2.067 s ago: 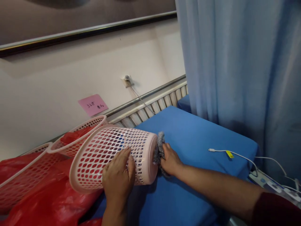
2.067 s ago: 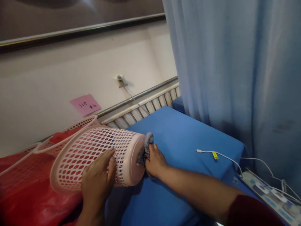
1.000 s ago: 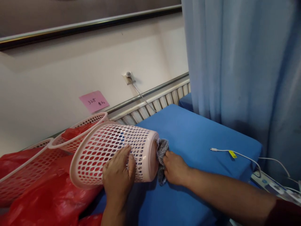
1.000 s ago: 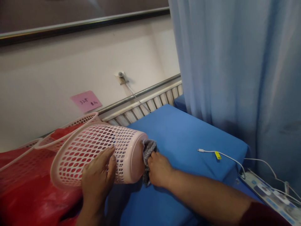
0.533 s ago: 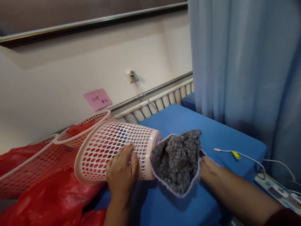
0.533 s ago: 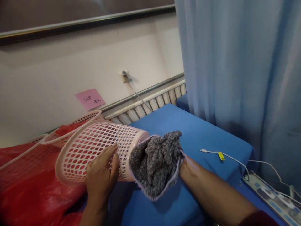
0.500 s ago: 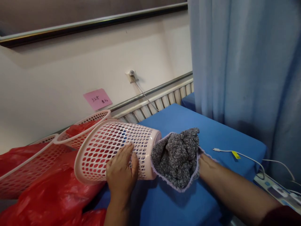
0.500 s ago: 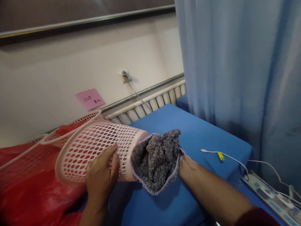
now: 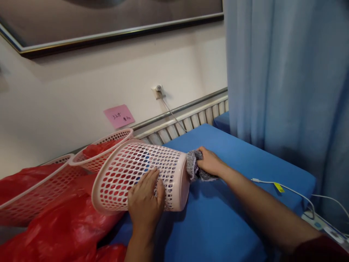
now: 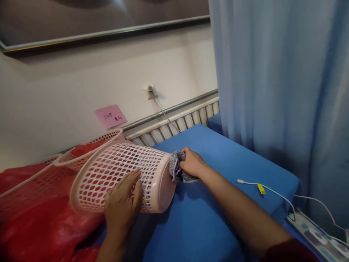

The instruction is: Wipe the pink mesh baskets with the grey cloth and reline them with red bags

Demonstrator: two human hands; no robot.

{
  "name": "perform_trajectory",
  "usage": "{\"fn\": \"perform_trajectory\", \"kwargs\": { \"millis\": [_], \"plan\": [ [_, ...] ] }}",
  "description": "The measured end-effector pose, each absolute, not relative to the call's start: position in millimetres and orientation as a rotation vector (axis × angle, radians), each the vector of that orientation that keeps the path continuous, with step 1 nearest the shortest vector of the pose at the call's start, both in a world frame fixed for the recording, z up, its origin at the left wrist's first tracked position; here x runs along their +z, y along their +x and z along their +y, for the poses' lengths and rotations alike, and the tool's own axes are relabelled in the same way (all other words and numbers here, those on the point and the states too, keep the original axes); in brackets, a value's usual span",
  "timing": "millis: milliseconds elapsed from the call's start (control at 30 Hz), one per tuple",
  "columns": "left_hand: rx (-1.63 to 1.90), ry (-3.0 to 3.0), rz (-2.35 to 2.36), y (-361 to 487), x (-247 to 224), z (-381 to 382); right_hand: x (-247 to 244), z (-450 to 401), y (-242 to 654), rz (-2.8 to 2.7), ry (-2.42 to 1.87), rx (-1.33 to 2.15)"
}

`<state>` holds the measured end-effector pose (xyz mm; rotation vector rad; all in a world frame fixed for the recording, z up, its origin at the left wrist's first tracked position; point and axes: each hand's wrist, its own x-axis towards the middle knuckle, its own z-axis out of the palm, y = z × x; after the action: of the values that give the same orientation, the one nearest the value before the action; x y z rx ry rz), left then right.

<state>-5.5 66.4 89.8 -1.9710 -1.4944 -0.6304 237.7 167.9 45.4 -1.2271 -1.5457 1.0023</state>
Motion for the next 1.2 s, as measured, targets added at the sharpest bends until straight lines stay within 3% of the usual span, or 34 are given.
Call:
{"fn": "perform_trajectory", "kwargs": {
  "millis": [200,700,900,1067,1200],
  "plan": [
    [-0.661,-1.953,-1.519,-7,86,68,20,130,186,-1.519,-1.174,0.683],
    [-0.594,-2.061,-1.674,-11,95,87,4,155,187,-1.064,-1.112,0.813],
    [-0.586,-2.087,-1.731,-12,106,98,3,116,188,-1.588,-0.643,0.598],
    [-0.63,-2.1,-1.748,-17,104,101,-9,112,189,-1.995,-1.038,0.829],
    [-0.647,-2.102,-1.726,-17,102,99,-10,125,192,-1.886,-1.249,0.859]
  ]
}}
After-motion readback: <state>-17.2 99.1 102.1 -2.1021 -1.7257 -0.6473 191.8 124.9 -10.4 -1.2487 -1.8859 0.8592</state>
